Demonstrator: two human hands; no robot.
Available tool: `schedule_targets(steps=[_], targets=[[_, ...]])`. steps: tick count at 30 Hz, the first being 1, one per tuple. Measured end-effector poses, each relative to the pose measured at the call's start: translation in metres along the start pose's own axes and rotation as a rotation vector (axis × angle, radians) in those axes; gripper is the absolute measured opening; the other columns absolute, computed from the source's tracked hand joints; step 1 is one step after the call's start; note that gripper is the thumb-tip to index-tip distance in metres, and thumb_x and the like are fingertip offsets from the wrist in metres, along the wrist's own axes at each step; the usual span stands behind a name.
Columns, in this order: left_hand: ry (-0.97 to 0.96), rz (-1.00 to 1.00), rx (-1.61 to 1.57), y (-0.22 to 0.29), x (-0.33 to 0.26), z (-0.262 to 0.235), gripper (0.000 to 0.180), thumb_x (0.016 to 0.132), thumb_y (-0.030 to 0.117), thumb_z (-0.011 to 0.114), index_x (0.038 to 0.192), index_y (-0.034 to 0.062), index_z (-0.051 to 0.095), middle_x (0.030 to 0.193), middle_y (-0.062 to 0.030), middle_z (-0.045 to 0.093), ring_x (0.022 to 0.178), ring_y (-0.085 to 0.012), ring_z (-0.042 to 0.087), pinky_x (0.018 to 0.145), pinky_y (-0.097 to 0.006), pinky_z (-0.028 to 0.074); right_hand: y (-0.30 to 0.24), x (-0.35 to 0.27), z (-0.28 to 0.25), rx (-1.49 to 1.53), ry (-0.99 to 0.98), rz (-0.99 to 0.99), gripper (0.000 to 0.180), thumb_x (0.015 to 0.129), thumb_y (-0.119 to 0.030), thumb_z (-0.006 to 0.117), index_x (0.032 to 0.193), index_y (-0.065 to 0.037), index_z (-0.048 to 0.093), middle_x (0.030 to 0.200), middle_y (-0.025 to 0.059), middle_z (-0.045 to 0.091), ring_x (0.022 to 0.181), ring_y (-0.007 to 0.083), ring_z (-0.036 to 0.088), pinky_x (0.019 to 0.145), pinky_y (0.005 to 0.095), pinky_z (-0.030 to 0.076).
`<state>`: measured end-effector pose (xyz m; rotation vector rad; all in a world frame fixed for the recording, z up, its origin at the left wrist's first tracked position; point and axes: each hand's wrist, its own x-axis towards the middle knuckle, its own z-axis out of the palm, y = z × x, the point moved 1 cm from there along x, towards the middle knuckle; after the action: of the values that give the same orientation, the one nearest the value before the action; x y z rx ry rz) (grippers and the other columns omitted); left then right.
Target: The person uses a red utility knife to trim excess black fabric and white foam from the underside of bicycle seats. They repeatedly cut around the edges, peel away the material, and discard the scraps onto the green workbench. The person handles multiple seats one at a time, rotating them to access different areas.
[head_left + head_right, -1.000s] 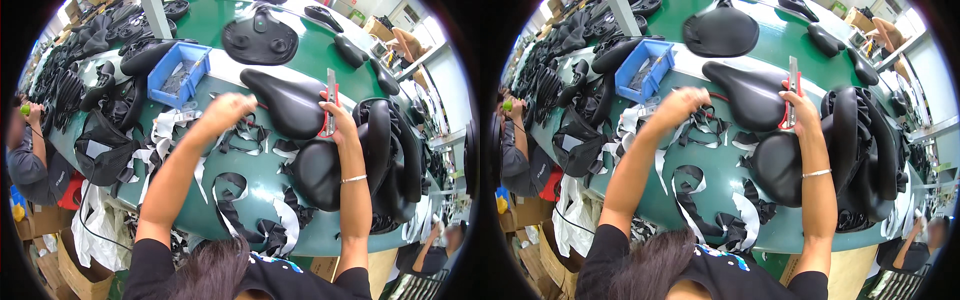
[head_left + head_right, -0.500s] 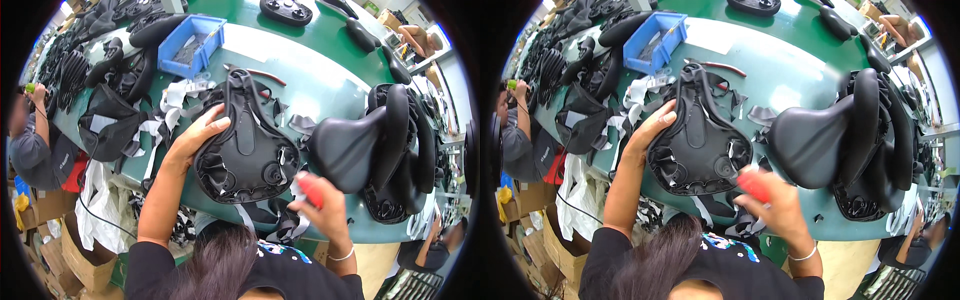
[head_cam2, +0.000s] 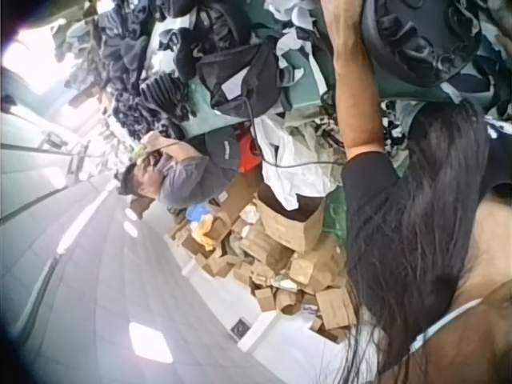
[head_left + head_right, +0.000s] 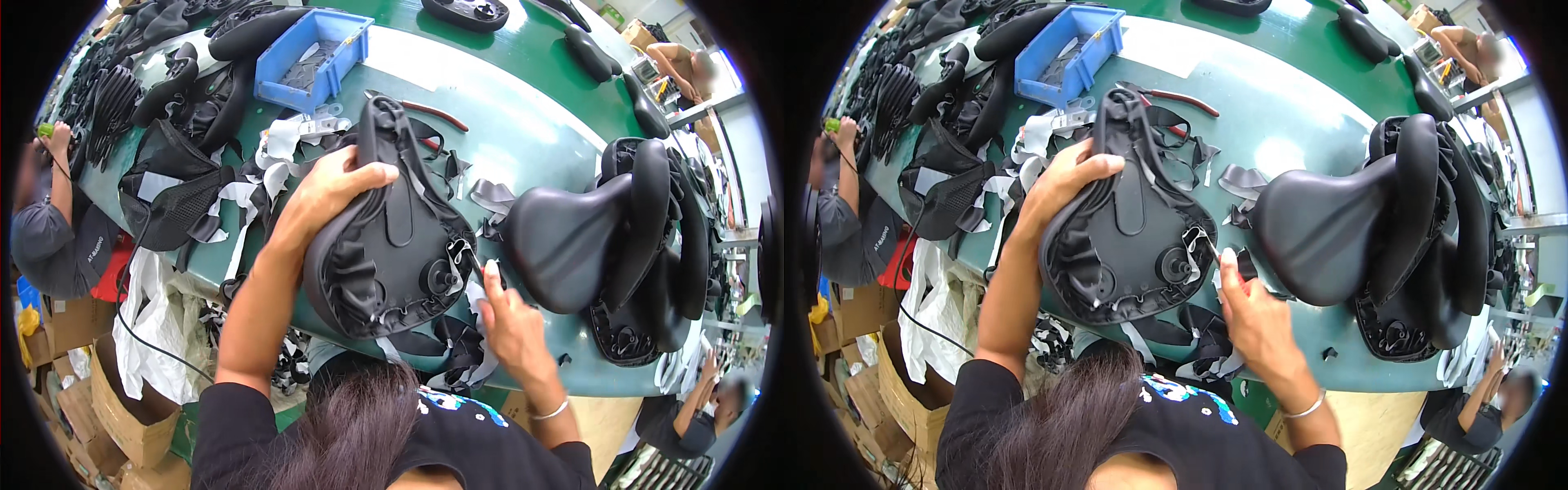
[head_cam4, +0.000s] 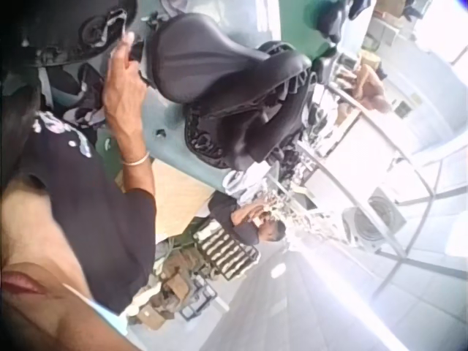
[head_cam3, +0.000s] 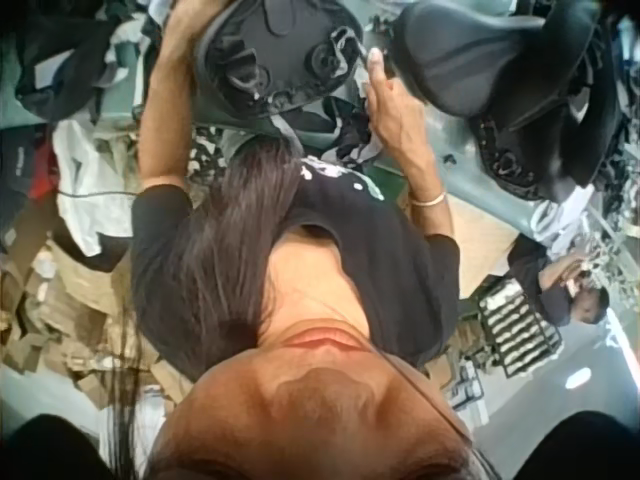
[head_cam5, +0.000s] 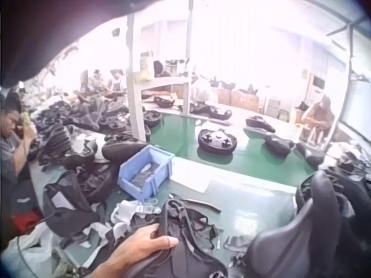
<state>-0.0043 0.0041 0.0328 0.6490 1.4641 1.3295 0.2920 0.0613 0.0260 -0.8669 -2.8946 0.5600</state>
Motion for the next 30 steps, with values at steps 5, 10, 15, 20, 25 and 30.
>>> schedule_targets(steps=[5, 10, 15, 20, 25, 30], targets=[[0.276, -0.007, -0.109, -0.027, -0.048, 0.004, 0.044, 0.079, 0.028, 0.069, 0.107, -0.0030, 0.057, 0.093, -0.0072, 0.061, 0.081, -0.0112, 0.057, 0.075, -0.026, 0.047, -0.037, -0.040, 0.020, 0.309, 0.145, 0.162, 0.057, 0.086, -0.005, 0.063, 0.139, -0.006, 0.039, 0.082, 0.0232, 0.064, 0.070, 0.0434, 0.062, 0.059, 0.0450, 0.050], [0.376, 0.112, -0.218, -0.036, -0.079, 0.010, 0.044, 0.079, 0.020, 0.070, 0.112, -0.0035, 0.053, 0.095, -0.0061, 0.059, 0.086, -0.0115, 0.055, 0.079, -0.027, 0.045, -0.019, -0.015, -0.001, 0.556, 0.392, 0.116, 0.049, 0.086, -0.007, 0.065, 0.132, -0.003, 0.047, 0.116, 0.0219, 0.062, 0.096, 0.0293, 0.067, 0.077, 0.0351, 0.053], [0.574, 0.225, -0.060, -0.041, -0.093, 0.019, 0.055, 0.077, 0.019, 0.073, 0.120, -0.0029, 0.046, 0.109, -0.0101, 0.054, 0.094, -0.0168, 0.053, 0.087, -0.031, 0.043, -0.018, 0.064, -0.014, 0.592, 0.367, 0.115, 0.055, 0.081, -0.007, 0.068, 0.131, -0.003, 0.046, 0.099, 0.0111, 0.064, 0.083, 0.0169, 0.064, 0.073, 0.0286, 0.052], [0.663, 0.605, 1.057, -0.038, -0.089, 0.012, 0.059, 0.067, 0.017, 0.073, 0.119, 0.0035, 0.047, 0.105, -0.0128, 0.051, 0.107, -0.0317, 0.048, 0.094, -0.041, 0.035, -0.008, 0.061, -0.032, 0.908, 0.351, 0.338, 0.052, 0.080, -0.004, 0.067, 0.128, -0.003, 0.048, 0.084, 0.0012, 0.058, 0.069, 0.0090, 0.055, 0.064, 0.0240, 0.049], [-0.048, 0.739, 1.155, -0.015, -0.028, 0.070, 0.019, 0.074, 0.023, 0.067, 0.086, 0.0091, 0.062, 0.086, -0.0066, 0.062, 0.089, -0.0234, 0.054, 0.076, -0.040, 0.035, -0.036, 0.054, -0.032, 0.673, 0.288, -0.096, 0.057, 0.080, -0.007, 0.071, 0.130, -0.001, 0.046, 0.100, 0.0139, 0.065, 0.086, 0.0201, 0.065, 0.079, 0.0318, 0.052], [-0.061, 0.704, 0.909, -0.014, -0.019, 0.067, 0.015, 0.074, 0.023, 0.065, 0.071, 0.0089, 0.066, 0.070, -0.0070, 0.061, 0.075, -0.0245, 0.057, 0.074, -0.038, 0.035, 0.016, 0.029, -0.033, 0.158, 0.190, -0.210, 0.060, 0.082, -0.011, 0.068, 0.138, -0.010, 0.045, 0.088, 0.0087, 0.059, 0.070, 0.0242, 0.062, 0.058, 0.0344, 0.049]])
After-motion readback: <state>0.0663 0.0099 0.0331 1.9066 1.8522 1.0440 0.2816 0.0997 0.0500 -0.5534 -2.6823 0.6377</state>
